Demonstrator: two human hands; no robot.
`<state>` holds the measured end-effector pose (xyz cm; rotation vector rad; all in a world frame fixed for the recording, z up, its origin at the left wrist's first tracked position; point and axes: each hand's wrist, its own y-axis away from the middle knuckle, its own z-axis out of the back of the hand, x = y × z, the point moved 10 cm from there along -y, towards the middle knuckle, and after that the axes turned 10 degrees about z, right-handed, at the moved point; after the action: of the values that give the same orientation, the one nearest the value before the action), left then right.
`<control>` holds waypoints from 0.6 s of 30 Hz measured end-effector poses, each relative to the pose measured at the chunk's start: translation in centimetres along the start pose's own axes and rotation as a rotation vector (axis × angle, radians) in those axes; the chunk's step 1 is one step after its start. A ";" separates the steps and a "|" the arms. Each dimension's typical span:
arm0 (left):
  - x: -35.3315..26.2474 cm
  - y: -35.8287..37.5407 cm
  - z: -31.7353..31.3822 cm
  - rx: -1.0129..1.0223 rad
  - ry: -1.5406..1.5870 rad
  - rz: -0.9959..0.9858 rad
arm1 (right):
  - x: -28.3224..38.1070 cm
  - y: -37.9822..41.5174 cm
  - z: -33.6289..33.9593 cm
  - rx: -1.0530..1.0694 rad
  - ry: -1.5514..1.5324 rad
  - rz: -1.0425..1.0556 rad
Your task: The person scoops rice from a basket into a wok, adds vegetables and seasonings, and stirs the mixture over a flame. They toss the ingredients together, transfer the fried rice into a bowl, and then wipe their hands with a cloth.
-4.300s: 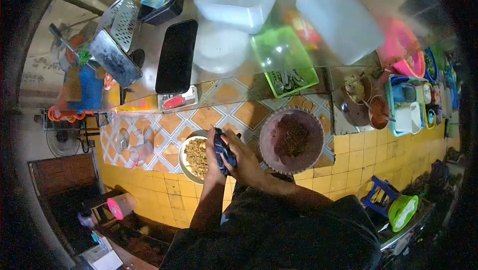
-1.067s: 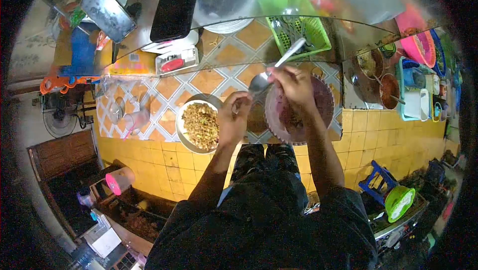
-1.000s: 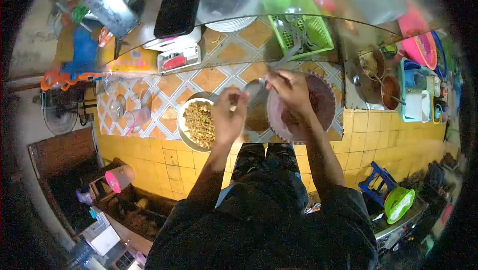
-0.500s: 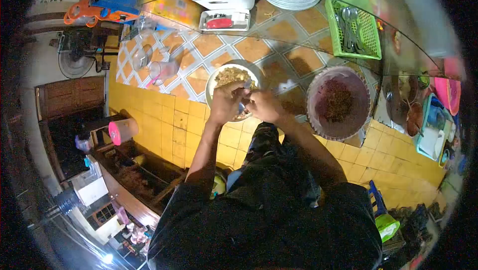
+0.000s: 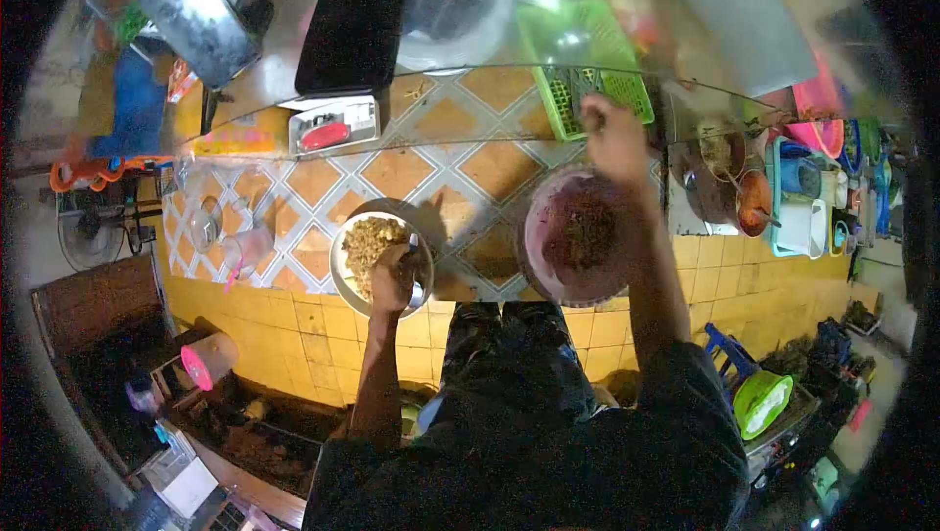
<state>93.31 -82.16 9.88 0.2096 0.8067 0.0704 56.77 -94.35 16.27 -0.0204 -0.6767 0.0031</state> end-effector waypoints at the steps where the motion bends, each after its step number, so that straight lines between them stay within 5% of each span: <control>1: -1.1 0.4 0.6 -0.062 0.003 -0.136 | -3.5 -2.2 0.2 -0.001 0.188 -0.041; 5: -0.8 0.5 0.3 -0.105 -0.118 -0.067 | -5.2 -7.6 -0.7 0.011 0.591 0.204; 8: 0.2 0.3 -0.4 0.016 -0.113 0.026 | -4.7 -9.4 -2.0 0.138 0.263 0.225; 11: 3.5 1.1 -1.0 -0.121 -0.236 0.058 | -6.0 -9.9 -3.4 0.235 0.048 0.229; 13: 5.9 1.4 -1.5 -0.137 -0.089 0.142 | -6.6 -9.8 -5.4 0.302 -0.005 0.497; 14: 7.5 1.6 -2.1 -0.140 -0.088 0.142 | -7.4 -11.9 -5.8 0.302 -0.004 0.501; 17: 7.0 1.5 -1.5 -0.175 -0.073 0.218 | -13.1 -13.6 -11.0 0.882 0.359 0.084; 18: 3.9 1.1 -0.9 -0.121 -0.145 0.260 | -11.0 -14.8 -8.9 0.546 0.339 0.204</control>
<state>95.35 -80.37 6.75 0.2022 0.6256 0.3445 53.75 -109.36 2.76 0.4268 -0.3152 0.3721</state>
